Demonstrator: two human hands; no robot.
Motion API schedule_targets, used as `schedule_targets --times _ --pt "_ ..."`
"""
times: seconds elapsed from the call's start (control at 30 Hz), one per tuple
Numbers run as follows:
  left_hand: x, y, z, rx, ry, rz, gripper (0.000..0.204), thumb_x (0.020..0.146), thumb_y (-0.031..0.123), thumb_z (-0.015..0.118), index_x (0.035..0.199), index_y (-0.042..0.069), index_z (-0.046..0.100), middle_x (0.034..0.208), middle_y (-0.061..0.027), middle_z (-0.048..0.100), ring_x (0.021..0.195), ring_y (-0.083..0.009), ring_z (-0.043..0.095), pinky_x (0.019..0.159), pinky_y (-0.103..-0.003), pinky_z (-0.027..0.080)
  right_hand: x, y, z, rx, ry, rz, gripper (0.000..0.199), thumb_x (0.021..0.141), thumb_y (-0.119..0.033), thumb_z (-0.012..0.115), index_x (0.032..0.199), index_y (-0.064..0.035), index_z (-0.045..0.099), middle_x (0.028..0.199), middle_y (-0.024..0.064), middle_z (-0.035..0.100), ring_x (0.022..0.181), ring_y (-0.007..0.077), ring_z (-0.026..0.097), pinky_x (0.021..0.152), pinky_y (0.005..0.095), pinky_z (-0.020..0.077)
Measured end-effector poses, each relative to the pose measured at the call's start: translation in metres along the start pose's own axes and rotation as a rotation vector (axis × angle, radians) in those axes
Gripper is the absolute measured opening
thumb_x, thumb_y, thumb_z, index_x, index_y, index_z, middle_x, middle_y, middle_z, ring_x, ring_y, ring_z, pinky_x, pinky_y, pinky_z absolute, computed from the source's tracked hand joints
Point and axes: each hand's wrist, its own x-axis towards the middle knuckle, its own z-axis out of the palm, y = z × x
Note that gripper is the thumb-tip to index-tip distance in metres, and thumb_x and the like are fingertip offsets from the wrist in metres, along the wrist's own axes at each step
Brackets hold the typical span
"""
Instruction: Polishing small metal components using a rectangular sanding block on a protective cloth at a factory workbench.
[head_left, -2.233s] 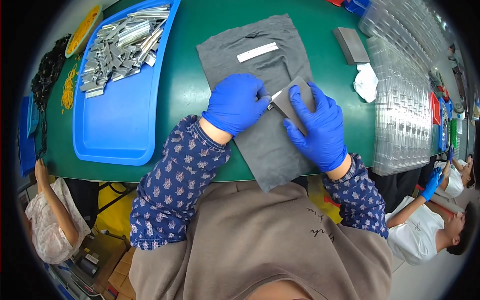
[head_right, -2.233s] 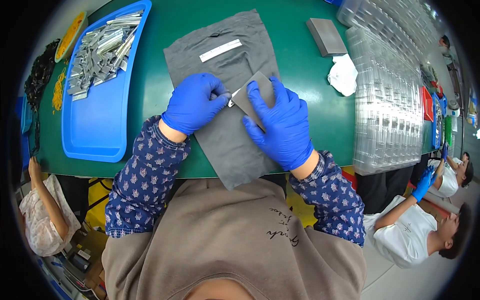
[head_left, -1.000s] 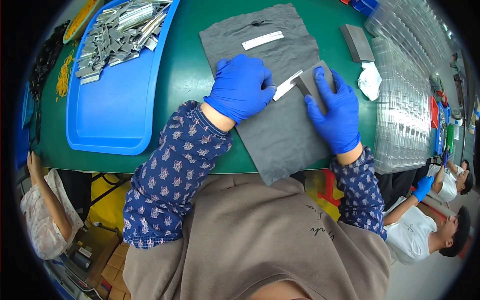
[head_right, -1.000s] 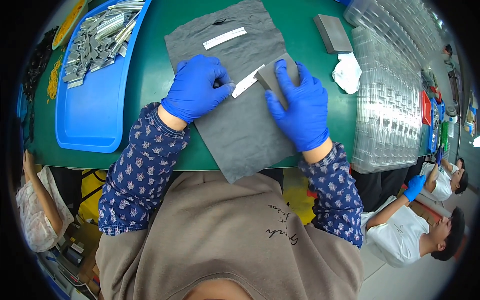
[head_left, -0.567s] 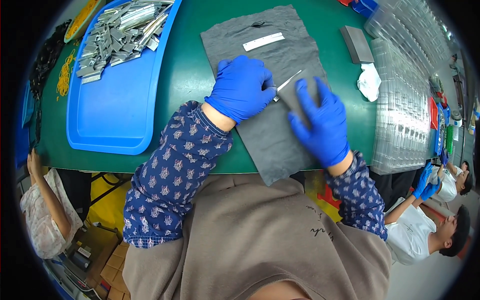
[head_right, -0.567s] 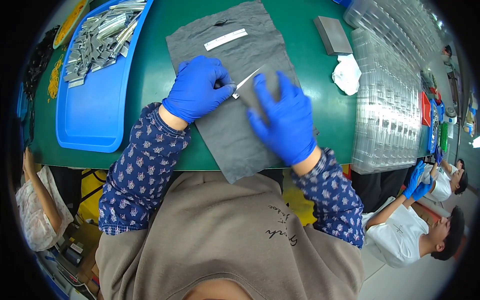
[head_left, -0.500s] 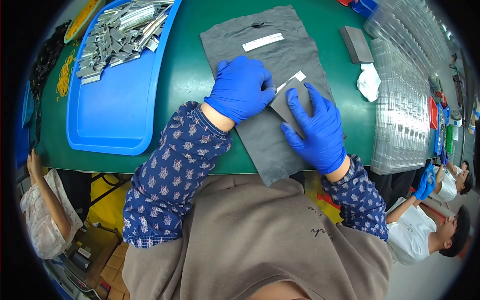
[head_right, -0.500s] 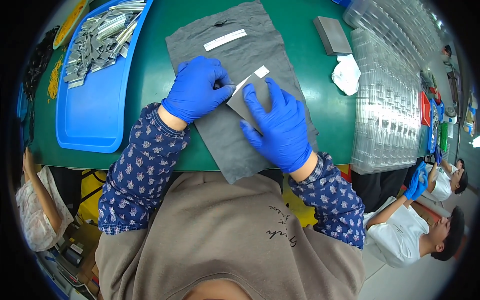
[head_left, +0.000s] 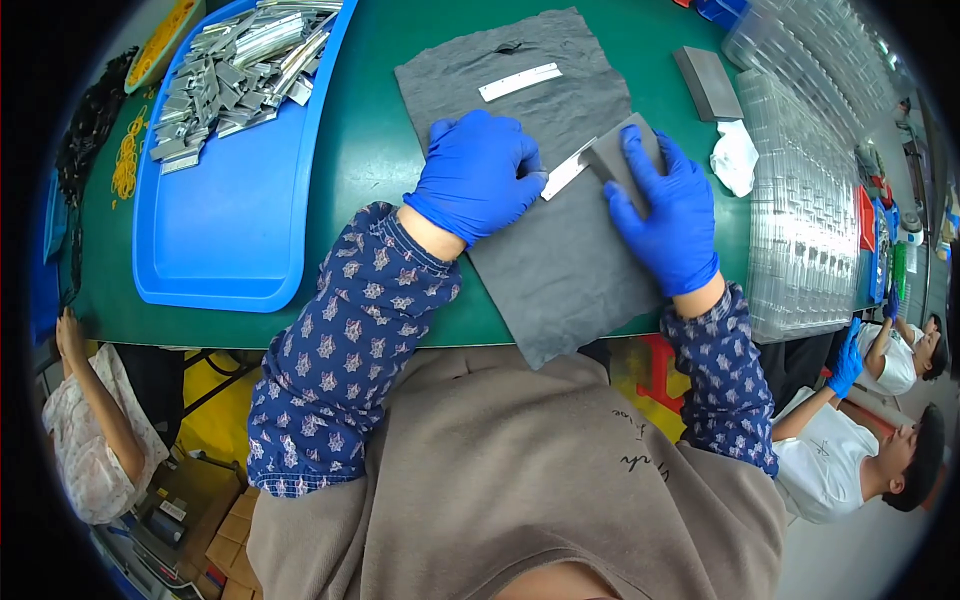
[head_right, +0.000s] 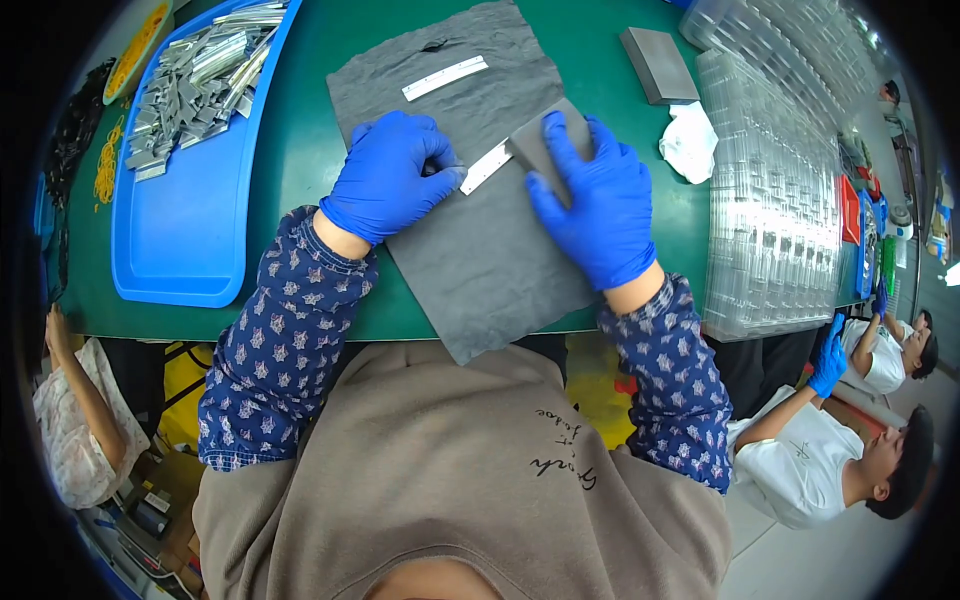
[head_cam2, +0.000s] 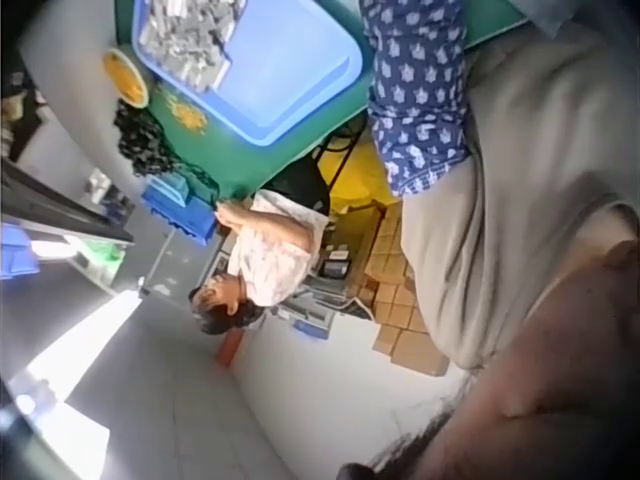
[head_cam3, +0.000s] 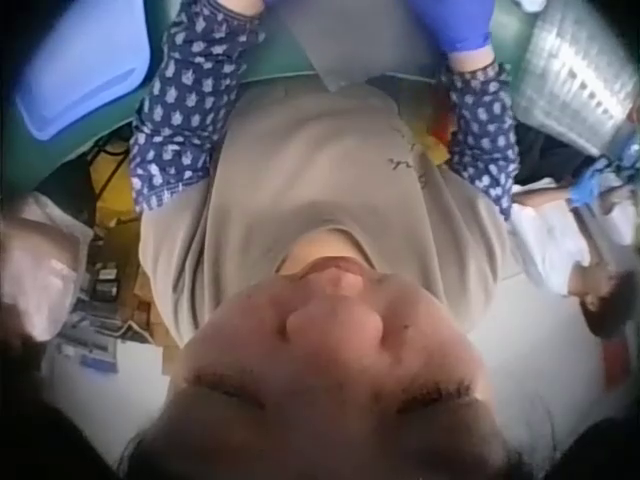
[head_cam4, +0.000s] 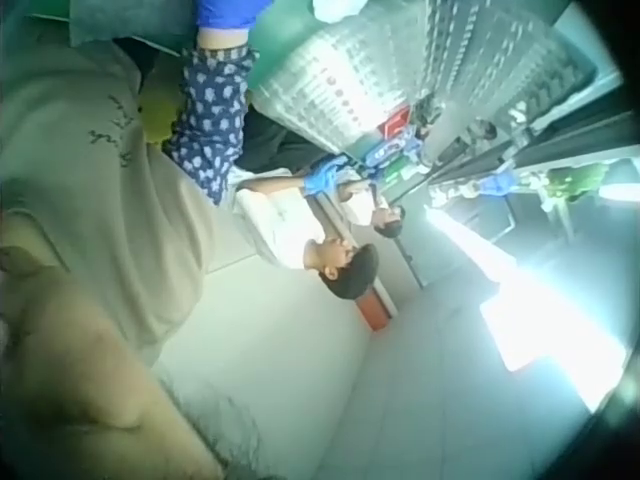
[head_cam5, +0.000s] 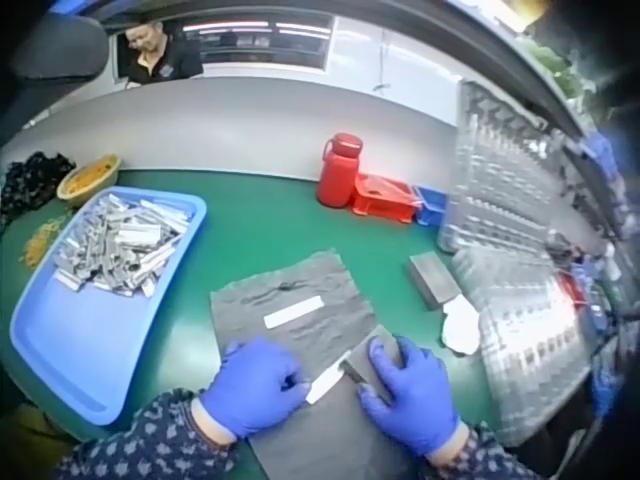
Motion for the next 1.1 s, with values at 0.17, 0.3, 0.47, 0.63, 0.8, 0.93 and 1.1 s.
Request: schedule_targets --times 0.17,0.3,0.47,0.63,0.8,0.93,1.1 --pt "0.000 -0.001 0.003 0.004 -0.002 -0.008 0.011 0.072 0.024 0.070 0.072 0.013 0.068 0.075 -0.0026 0.062 0.078 -0.0250 0.060 0.072 -0.040 0.039 -0.019 -0.036 -0.005 -0.003 -0.038 -0.144 0.063 0.076 -0.027 0.071 0.135 -0.0132 0.052 0.129 0.0253 0.049 0.100 0.0386 0.056 0.088 0.0435 0.0449" --pt "-0.001 -0.001 0.001 -0.010 -0.024 -0.042 0.011 0.073 0.026 0.068 0.070 0.016 0.067 0.076 -0.0014 0.061 0.082 -0.0247 0.058 0.076 -0.041 0.037 -0.012 -0.018 -0.006 0.049 -0.023 -0.143 0.061 0.077 -0.027 0.071 0.135 -0.0155 0.053 0.128 0.0244 0.052 0.101 0.0373 0.057 0.088 0.0425 0.0457" --pt "0.000 0.000 0.003 -0.023 -0.048 -0.071 0.012 0.073 0.028 0.066 0.067 0.018 0.066 0.077 -0.0007 0.062 0.085 -0.0254 0.058 0.079 -0.043 0.036 0.005 0.028 -0.001 0.041 0.050 -0.005 0.055 0.081 -0.026 0.070 0.132 -0.0144 0.056 0.121 0.0263 0.056 0.102 0.0400 0.058 0.090 0.0431 0.0467" --pt "0.002 -0.001 -0.002 -0.084 -0.039 -0.076 0.012 0.071 0.026 0.065 0.066 0.015 0.067 0.074 -0.0020 0.064 0.080 -0.0263 0.060 0.074 -0.042 0.037 0.003 0.046 -0.016 0.199 0.100 0.119 0.055 0.082 -0.018 0.070 0.134 -0.0076 0.053 0.126 0.0214 0.057 0.110 0.0350 0.057 0.096 0.0397 0.0447" --pt "0.003 -0.003 -0.005 -0.123 -0.066 -0.061 0.010 0.072 0.022 0.067 0.069 0.013 0.068 0.073 -0.0030 0.063 0.074 -0.0240 0.061 0.069 -0.039 0.040 -0.004 0.038 -0.019 0.330 0.111 0.051 0.059 0.081 -0.014 0.070 0.136 -0.0049 0.049 0.135 0.0166 0.052 0.117 0.0321 0.054 0.102 0.0390 0.0407" --pt "0.004 -0.006 -0.002 -0.151 -0.065 -0.067 0.009 0.072 0.024 0.066 0.068 0.017 0.069 0.074 -0.0015 0.064 0.077 -0.0250 0.062 0.072 -0.040 0.038 -0.001 0.021 -0.019 0.301 0.087 0.009 0.061 0.080 -0.014 0.070 0.136 -0.0068 0.050 0.135 0.0188 0.051 0.118 0.0344 0.053 0.102 0.0401 0.0404" --pt "0.003 -0.009 0.000 -0.149 -0.074 -0.083 0.009 0.072 0.026 0.068 0.070 0.018 0.070 0.074 -0.0008 0.064 0.079 -0.0246 0.062 0.073 -0.041 0.039 -0.015 -0.019 -0.016 0.128 -0.077 -0.101 0.062 0.077 -0.024 0.071 0.135 -0.0127 0.053 0.129 0.0254 0.051 0.106 0.0393 0.055 0.093 0.0429 0.0435"
